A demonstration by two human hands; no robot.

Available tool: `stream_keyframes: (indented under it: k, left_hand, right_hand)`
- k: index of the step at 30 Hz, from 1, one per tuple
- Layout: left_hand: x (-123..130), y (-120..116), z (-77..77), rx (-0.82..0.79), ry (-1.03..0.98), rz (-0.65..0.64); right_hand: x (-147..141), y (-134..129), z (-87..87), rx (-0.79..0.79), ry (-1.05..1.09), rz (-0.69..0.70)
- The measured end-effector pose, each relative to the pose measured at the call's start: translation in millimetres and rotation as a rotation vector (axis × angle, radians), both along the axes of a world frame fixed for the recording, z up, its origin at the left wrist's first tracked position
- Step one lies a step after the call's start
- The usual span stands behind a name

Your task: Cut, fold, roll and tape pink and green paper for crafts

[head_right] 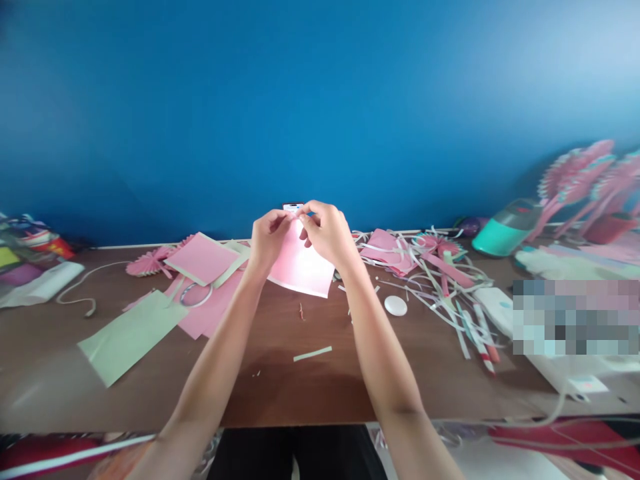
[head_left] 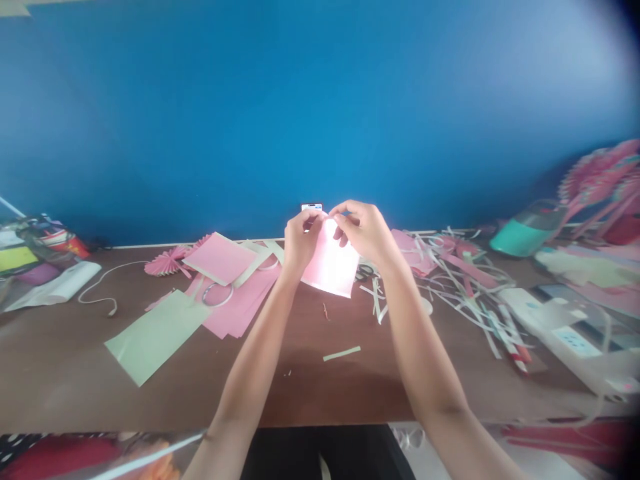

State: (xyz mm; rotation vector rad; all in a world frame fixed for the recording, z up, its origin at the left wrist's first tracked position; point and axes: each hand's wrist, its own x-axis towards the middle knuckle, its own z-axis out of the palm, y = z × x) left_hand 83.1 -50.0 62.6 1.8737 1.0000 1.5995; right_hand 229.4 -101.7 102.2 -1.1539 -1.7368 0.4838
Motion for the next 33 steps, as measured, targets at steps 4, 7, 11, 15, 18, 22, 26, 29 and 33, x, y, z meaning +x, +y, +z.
stream_keyframes:
  k: [4,7,11,15,18,22,26,29,33]
  left_hand:
    - [2.3,1.7,-1.7,0.012,0.057,0.062]
    - [2.3,0.8,-1.7,0.037,0.034,0.086]
    - [-2.4,-1.1,-1.2,0.091,0.061,0.189]
    - [-9.7,1.0,-0.4,0.114,0.058,0.219]
    - [-12.9,3.4,1.2,0.096,0.038,0.191]
    - [-11.1,3.0,4.6,0.026,-0.001,0.066]
    - [-6.8,-2.7,8.3,-0.007,-0.047,0.018]
    - [-4.2,-7.6,10.2,-0.013,-0.051,0.014]
    - [-1.8,-11.8,11.3,0.0,-0.051,0.04]
  right_hand:
    - [0.3,0.1,-1.5,-0.044,0.017,-0.019]
    - [1.7,1.1,-2.2,-0.046,0.045,-0.015]
    - [4.0,-1.8,0.8,-0.03,0.055,-0.011]
    - [4.7,-17.0,11.4,0.024,0.067,-0.075]
    - [3.2,-27.8,18.2,0.033,0.08,-0.112]
    - [-0.5,-22.1,13.4,0.002,0.112,-0.098]
    - [-4.1,-2.6,-1.2,-0.02,0.132,-0.119]
    - [-5.4,6.1,-7.8,-0.006,0.075,-0.175]
    - [-6.9,8.1,-8.7,-0.01,0.022,-0.241]
